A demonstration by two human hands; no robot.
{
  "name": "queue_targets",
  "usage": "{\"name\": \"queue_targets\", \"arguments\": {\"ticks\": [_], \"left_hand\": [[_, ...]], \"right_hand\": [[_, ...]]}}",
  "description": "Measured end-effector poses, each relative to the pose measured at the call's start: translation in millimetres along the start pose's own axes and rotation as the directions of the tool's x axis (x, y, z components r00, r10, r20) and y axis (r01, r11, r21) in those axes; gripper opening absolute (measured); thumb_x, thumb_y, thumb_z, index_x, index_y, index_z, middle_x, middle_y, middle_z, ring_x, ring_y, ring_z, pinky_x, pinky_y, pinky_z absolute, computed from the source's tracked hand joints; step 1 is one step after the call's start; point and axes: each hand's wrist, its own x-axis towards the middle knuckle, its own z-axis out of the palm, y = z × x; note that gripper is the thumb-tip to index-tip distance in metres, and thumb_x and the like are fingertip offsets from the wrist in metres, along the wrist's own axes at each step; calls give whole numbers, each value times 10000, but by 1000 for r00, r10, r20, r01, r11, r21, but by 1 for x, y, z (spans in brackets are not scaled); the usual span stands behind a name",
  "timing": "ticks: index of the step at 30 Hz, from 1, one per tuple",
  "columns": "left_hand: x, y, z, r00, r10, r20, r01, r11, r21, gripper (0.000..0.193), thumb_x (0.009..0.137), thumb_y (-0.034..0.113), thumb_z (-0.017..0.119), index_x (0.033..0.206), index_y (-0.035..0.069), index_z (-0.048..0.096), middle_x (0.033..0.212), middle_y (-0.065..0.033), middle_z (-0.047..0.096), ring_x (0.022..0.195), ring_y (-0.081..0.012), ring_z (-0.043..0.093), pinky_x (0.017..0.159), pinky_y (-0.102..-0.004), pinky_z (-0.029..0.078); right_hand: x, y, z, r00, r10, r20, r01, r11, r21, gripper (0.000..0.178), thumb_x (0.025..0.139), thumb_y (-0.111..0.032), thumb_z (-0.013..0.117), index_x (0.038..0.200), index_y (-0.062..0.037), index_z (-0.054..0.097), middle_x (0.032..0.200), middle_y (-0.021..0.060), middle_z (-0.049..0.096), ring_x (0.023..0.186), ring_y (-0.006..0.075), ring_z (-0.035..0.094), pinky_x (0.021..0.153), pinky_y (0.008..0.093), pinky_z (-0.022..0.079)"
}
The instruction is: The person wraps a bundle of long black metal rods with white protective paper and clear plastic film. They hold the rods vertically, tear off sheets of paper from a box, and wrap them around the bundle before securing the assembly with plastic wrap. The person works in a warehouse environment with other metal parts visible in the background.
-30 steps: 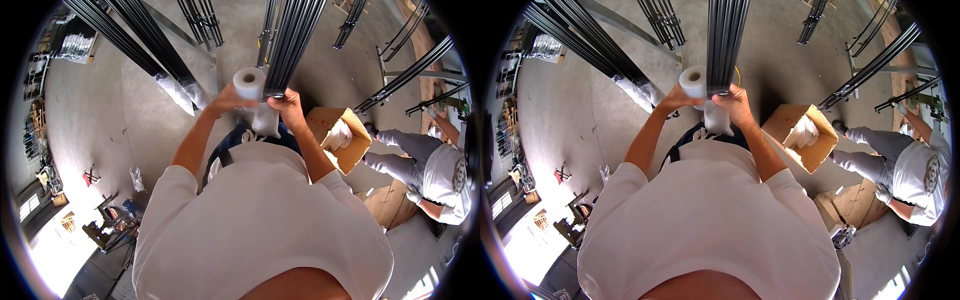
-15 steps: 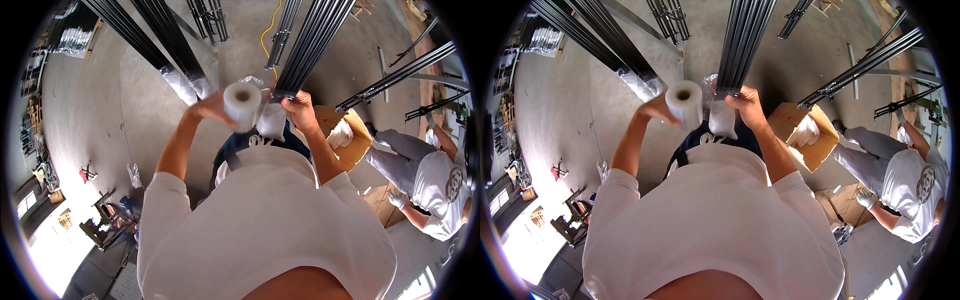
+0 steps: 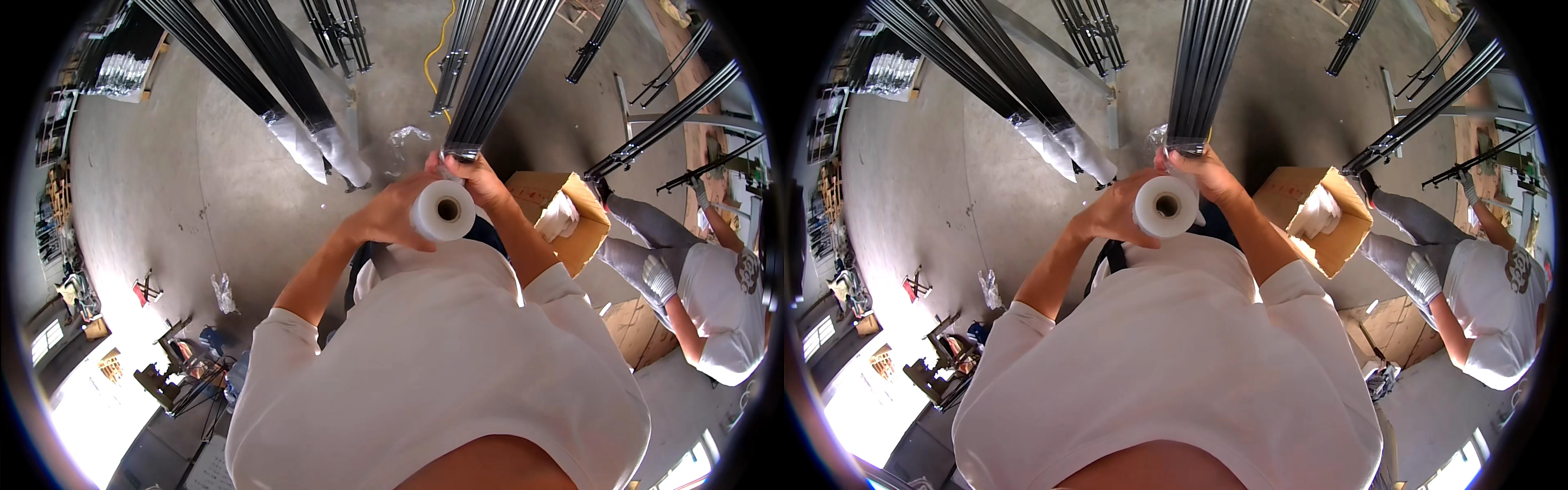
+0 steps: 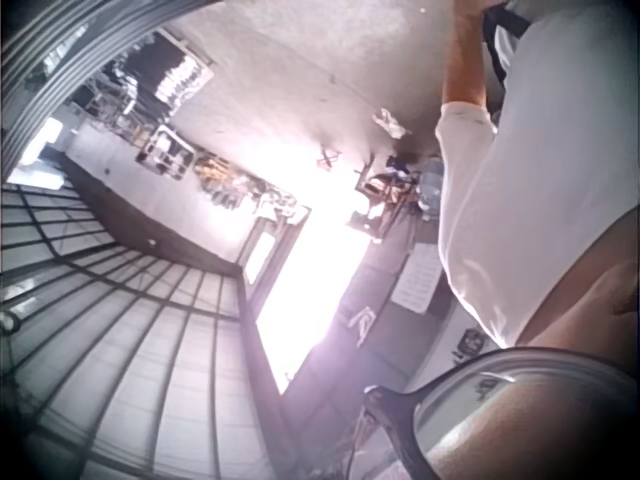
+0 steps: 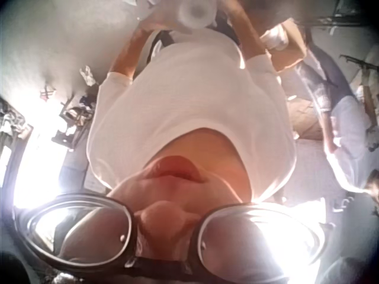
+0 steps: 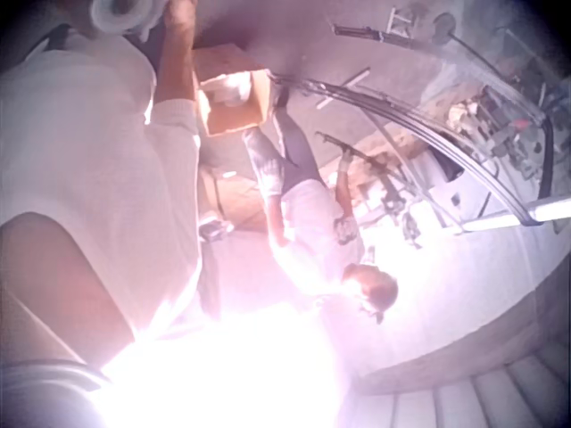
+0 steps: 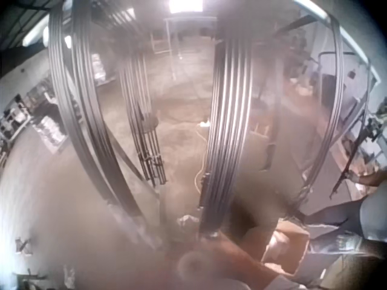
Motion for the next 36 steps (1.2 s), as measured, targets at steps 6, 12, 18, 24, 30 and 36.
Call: {"name": "queue_targets", "arguments": {"ticks": [6,12,18,24,30,36], "left_hand": [[26,5,2,970,-54,238,43,998,52,667,476,174,781,1062,38,493,988,-100,564,921,-227,543,822,-333,420],[56,-1,0,922,-92,376,61,994,92,633,473,176,783,1023,37,503,954,-104,580,901,-231,554,815,-322,424],[76,-8,3,859,-123,498,98,992,77,639,484,214,780,1030,30,504,957,-115,579,909,-236,552,819,-320,421],[76,-63,81,711,-31,703,142,985,-100,631,487,171,765,1058,78,511,998,-103,579,945,-234,538,820,-320,403],[51,-61,67,816,-179,549,247,967,-53,692,474,165,769,1088,43,473,1016,-98,543,971,-240,517,849,-325,395],[0,-53,28,974,-114,197,160,958,-239,768,436,183,766,1117,44,440,1012,-83,515,976,-227,496,880,-330,363]], "right_hand": [[-2,-12,11,999,34,4,-34,999,42,219,754,-208,641,850,-41,536,801,76,562,795,177,537,742,310,434],[10,-12,-8,999,28,27,-29,998,59,242,738,-200,668,846,-41,520,814,81,556,809,188,537,748,313,435],[24,-9,-27,999,41,3,-41,999,29,240,720,-202,682,825,-42,538,798,75,561,825,198,544,750,336,437],[57,1,-16,992,-64,113,73,995,-73,206,737,-190,637,857,-35,573,817,67,590,813,187,560,753,317,425],[49,4,-11,973,16,230,-21,1000,19,475,679,-423,661,939,-44,539,839,82,577,835,213,550,781,341,413],[58,10,-30,929,33,369,-61,996,64,662,612,-592,630,950,-32,528,835,80,558,847,216,532,821,367,383]]}}
